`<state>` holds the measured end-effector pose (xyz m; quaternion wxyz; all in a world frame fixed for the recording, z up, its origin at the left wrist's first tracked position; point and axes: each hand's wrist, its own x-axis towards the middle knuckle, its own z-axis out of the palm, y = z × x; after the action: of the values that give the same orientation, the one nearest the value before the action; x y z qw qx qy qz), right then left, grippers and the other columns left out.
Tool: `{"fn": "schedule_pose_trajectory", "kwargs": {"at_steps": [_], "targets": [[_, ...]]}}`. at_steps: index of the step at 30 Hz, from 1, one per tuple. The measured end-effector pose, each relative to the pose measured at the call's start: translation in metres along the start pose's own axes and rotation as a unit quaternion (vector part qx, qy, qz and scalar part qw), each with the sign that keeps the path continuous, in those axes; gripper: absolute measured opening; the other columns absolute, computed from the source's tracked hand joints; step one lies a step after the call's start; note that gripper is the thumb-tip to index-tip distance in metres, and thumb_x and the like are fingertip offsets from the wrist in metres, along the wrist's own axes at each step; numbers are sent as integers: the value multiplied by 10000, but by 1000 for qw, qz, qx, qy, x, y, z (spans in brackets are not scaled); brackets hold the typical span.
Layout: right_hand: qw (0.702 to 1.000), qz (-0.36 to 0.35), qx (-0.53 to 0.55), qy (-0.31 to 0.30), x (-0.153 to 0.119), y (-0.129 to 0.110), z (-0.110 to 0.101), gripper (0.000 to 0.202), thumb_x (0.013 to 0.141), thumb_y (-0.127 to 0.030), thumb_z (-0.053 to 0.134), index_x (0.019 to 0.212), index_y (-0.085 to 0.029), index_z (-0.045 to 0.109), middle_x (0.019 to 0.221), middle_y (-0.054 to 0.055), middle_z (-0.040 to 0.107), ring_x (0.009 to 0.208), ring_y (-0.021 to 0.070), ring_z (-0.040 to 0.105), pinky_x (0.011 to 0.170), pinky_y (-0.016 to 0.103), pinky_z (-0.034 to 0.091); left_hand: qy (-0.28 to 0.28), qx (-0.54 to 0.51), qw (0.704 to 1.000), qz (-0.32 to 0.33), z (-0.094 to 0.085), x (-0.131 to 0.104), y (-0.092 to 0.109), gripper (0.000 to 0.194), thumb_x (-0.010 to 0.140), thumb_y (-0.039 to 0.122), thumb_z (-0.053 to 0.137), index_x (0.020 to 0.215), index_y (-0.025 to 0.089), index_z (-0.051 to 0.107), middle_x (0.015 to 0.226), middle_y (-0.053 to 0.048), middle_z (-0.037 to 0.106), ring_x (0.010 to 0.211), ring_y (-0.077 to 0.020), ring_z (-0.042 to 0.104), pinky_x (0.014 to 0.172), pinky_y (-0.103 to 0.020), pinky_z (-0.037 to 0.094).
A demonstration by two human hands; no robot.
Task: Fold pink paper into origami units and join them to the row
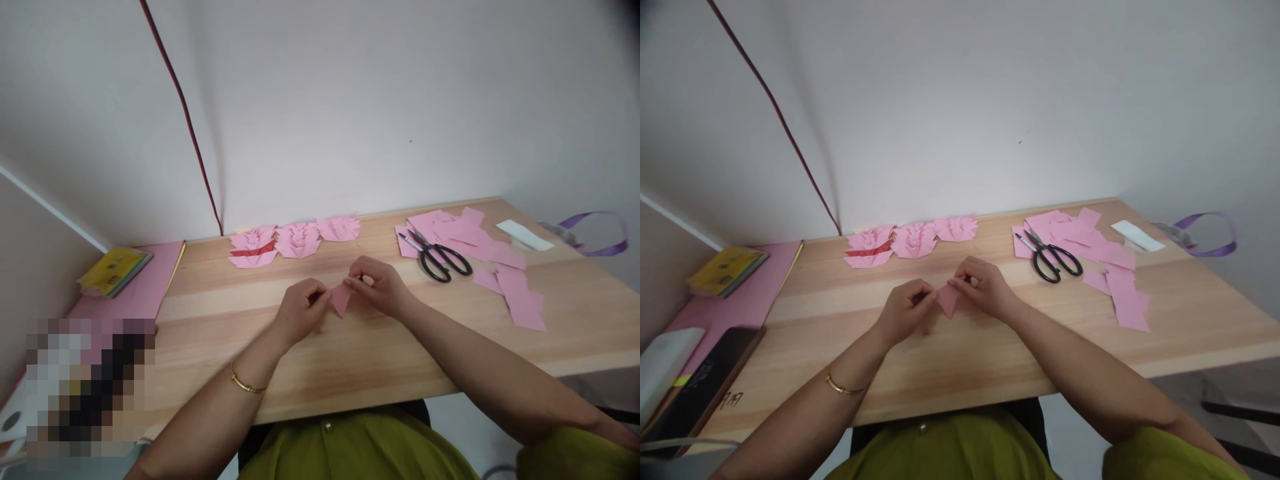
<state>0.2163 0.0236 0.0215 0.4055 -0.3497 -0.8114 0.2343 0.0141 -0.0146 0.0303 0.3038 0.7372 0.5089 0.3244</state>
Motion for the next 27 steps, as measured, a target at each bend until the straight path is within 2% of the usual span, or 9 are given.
{"fn": "schedule_pose_trajectory", "kwargs": {"at_steps": [4,8,15,21,27], "targets": [[999,28,30,11,0,1,0,218,850,-329,585,695,-184,536,676,15,546,634,128,505,590,262,399,-38,14,999,17,1,0,0,155,823,239,525,740,158,627,676,-2,618,623,-114,532,581,-231,385],[997,49,55,6,-1,4,1,211,830,-326,613,696,-176,548,680,12,544,635,122,503,585,253,393,-52,20,998,33,1,0,-1,136,817,243,542,772,158,638,706,-7,628,647,-118,540,603,-233,392],[994,24,81,-65,-2,-1,7,208,806,-329,649,699,-169,570,690,14,556,639,117,518,578,238,384,-49,18,998,46,2,0,-3,165,839,259,532,762,159,638,705,-10,622,657,-118,540,619,-232,391],[996,13,74,-51,-2,-4,7,223,864,-298,565,682,-172,535,672,8,522,636,115,496,585,241,372,-45,6,998,32,2,0,-3,179,830,269,543,713,159,621,658,4,602,616,-108,523,593,-224,378],[994,29,99,-46,-1,-4,3,322,915,-353,464,649,-174,495,637,5,493,603,115,470,572,251,357,-45,1,999,29,1,-1,-2,223,826,292,552,655,154,587,599,20,560,565,-93,477,556,-214,344]]}}
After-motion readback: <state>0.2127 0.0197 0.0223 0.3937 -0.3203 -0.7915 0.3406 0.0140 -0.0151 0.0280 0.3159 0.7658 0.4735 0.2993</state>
